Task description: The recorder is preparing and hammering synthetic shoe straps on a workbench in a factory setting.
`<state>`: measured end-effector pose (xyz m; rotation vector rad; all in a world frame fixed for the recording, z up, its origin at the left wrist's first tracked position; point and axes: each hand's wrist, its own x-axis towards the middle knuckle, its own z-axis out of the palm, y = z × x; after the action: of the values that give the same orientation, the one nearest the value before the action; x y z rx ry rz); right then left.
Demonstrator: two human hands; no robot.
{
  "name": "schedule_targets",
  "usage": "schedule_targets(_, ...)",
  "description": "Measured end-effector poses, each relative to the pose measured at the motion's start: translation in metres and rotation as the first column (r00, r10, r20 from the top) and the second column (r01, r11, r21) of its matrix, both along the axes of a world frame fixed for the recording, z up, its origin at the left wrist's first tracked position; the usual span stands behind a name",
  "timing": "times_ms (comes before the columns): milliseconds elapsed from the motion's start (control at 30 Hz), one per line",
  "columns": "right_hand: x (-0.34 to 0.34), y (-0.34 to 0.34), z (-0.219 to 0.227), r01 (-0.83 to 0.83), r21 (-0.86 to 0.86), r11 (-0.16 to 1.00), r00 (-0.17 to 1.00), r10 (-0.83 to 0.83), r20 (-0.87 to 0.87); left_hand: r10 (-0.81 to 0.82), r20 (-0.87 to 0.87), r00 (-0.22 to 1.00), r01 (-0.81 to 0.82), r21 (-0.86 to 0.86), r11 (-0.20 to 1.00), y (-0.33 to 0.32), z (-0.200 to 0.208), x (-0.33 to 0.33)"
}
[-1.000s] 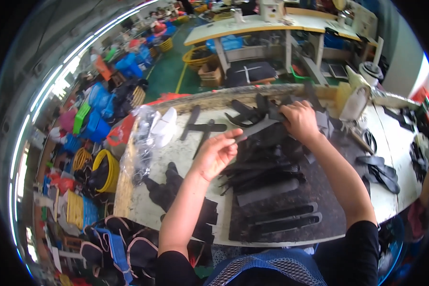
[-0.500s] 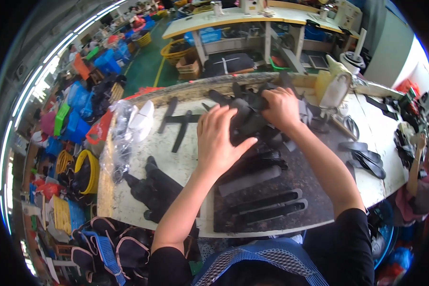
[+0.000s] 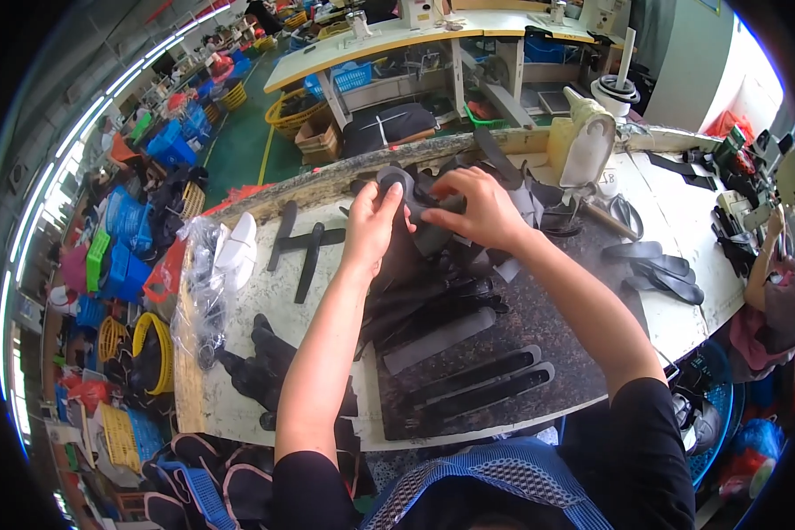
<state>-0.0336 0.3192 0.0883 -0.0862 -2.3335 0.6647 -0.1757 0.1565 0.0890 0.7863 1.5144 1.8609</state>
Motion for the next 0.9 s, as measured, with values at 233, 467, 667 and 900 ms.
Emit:
schedule_targets(233, -0.019, -0.001, 0.002, 0.269, -0.067, 0.961, 0.955, -0.258, 0.146, -0.052, 0.376, 0.925, 0.035, 0.051, 0.998, 0.001, 0.007, 0.009)
schedule_targets(467, 0.002, 0.047, -0.021, 0.52, 0.209, 0.828, 0.853, -0.518, -0.071, -0.26, 0.463, 0.848, 0.181, 0.208, 0.961, -0.003, -0.002, -0.003)
schedule_targets(667, 0.0, -0.011, 0.02, 0.008, -0.037, 0.999, 0.99, -0.013, -0.14, -0.213, 0.455, 0.865, 0.161, 0.15, 0.975, -0.007, 0.01, 0.013)
schedule_targets(900, 0.007, 0.024, -0.011, 0.268, 0.224, 0.937, 0.962, -0.273, -0.01, -0.393, 0.509, 0.766, 0.304, 0.253, 0.919, -0.036, -0.001, 0.0)
